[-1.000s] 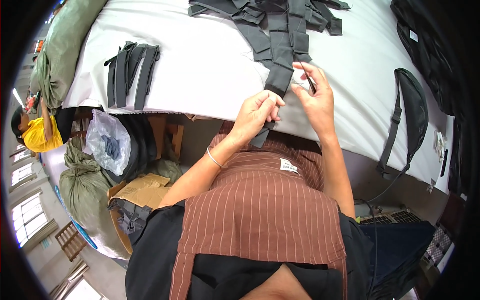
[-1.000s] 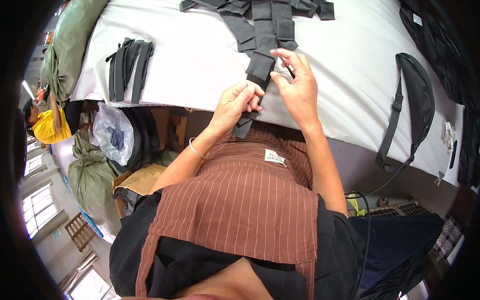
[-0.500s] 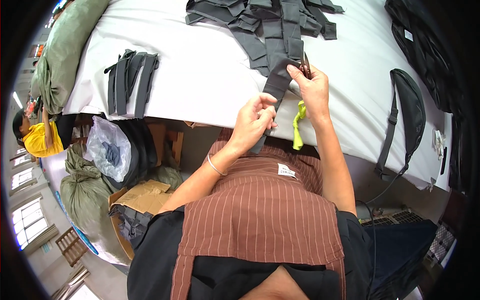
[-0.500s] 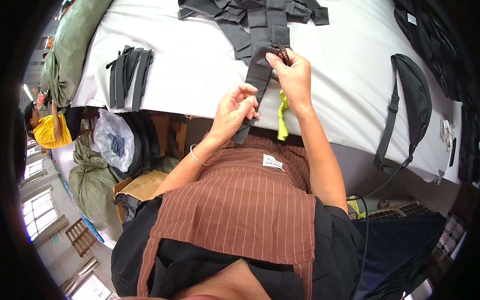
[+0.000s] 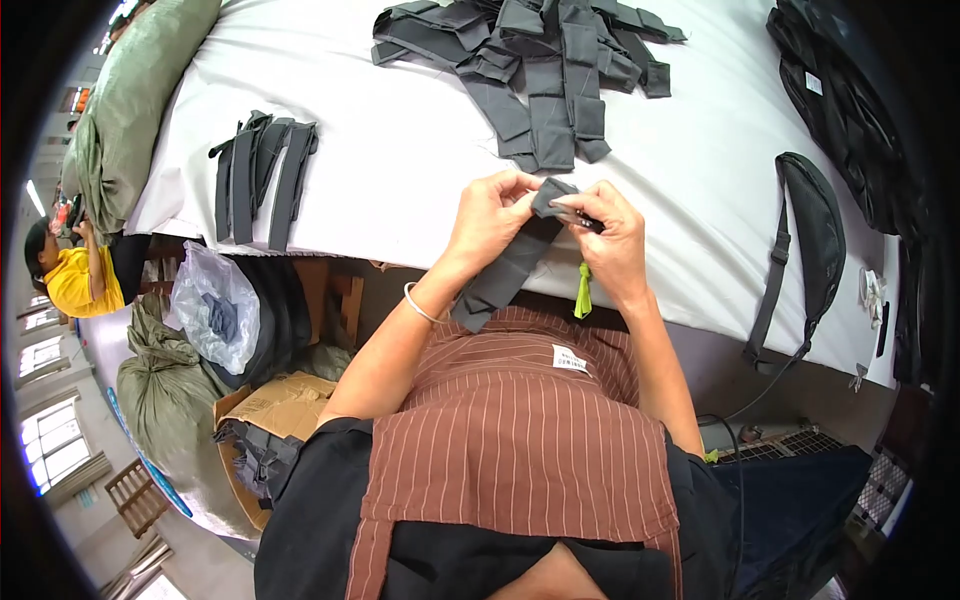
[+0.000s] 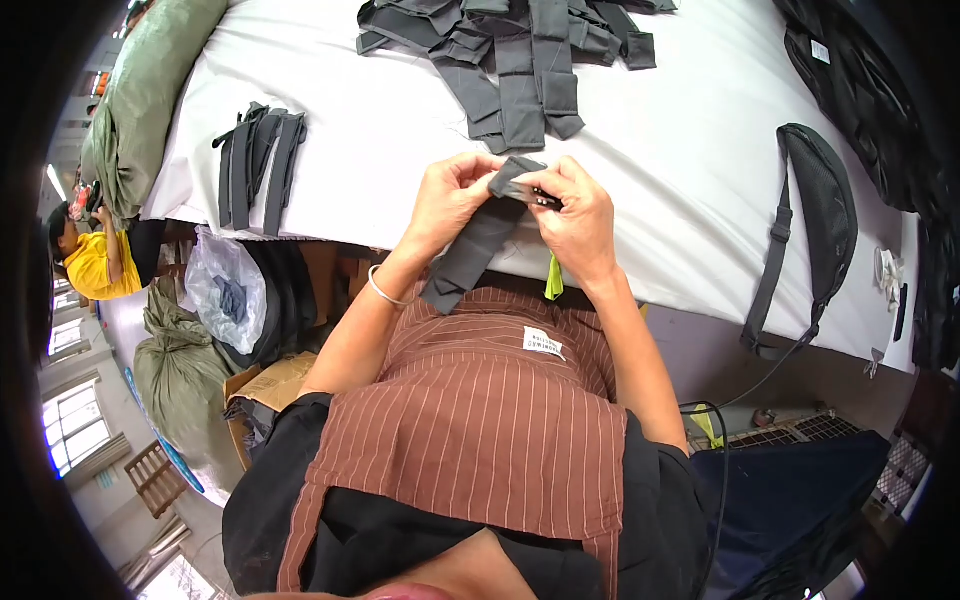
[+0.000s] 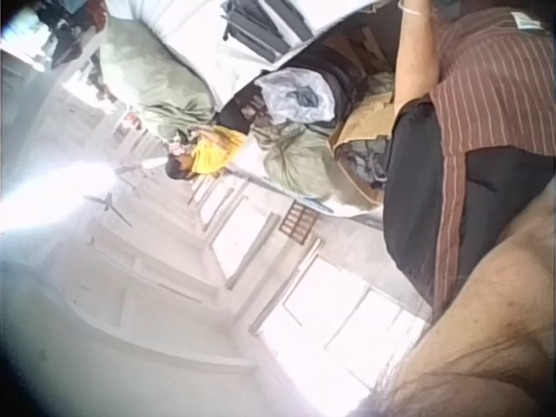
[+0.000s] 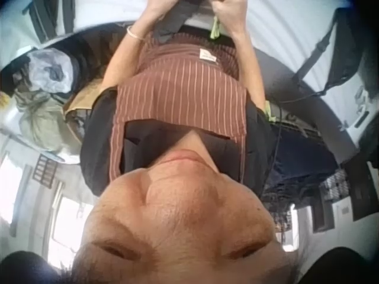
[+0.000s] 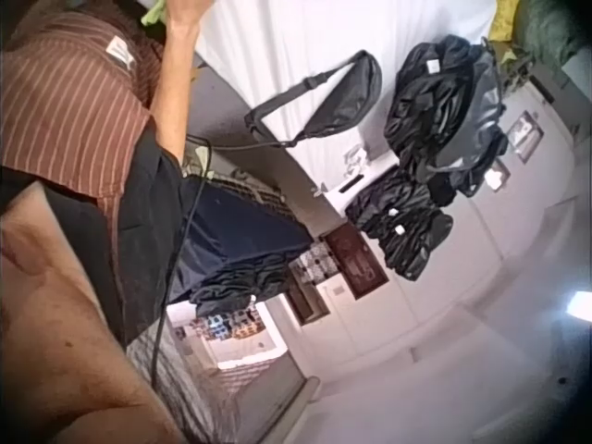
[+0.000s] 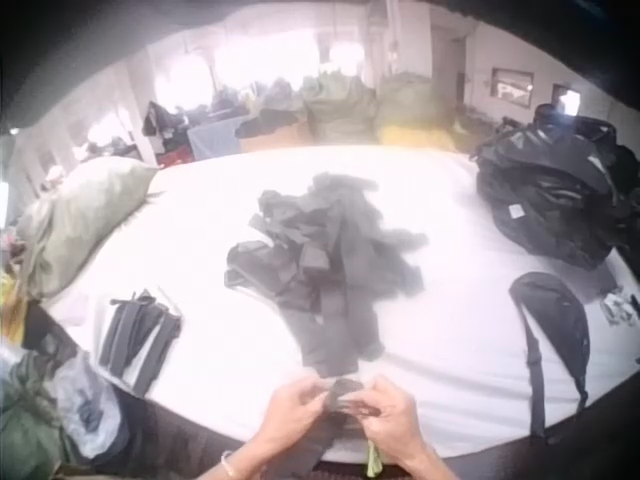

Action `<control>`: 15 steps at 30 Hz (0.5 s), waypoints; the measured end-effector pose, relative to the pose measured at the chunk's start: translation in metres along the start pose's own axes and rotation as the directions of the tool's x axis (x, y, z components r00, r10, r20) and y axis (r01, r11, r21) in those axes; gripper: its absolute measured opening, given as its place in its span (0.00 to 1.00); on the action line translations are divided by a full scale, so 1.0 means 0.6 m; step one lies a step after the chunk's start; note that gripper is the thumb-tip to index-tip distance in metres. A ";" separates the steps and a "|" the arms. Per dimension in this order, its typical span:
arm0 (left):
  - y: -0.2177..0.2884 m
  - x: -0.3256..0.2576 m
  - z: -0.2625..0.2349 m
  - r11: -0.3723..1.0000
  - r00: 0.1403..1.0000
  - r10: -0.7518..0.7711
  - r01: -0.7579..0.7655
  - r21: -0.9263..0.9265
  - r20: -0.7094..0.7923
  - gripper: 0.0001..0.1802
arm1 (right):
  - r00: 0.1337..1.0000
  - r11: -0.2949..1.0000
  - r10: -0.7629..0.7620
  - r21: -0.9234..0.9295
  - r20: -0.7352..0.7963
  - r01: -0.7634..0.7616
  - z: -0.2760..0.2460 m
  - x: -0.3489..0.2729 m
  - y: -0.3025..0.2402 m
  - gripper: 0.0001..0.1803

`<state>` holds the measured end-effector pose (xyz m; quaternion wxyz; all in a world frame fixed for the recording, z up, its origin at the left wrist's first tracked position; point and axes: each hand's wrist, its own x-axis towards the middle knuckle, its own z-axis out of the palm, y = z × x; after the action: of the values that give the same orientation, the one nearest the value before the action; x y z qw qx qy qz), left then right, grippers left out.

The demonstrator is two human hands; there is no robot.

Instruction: Trimming loose threads from grey fabric components using a small pair of snips.

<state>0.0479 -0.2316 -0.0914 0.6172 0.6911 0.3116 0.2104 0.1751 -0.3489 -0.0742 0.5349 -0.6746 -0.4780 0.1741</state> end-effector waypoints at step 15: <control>0.040 -0.061 -0.006 0.880 0.947 -0.320 0.283 -0.380 -0.036 0.10 | 0.999 1.000 -0.018 -0.010 0.045 0.018 -0.017 -0.007 -0.048 0.14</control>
<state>0.0233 -0.2554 -0.0638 0.7456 0.4942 0.3997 0.2001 0.1672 -0.3588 -0.0459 0.5220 -0.6690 -0.4968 0.1818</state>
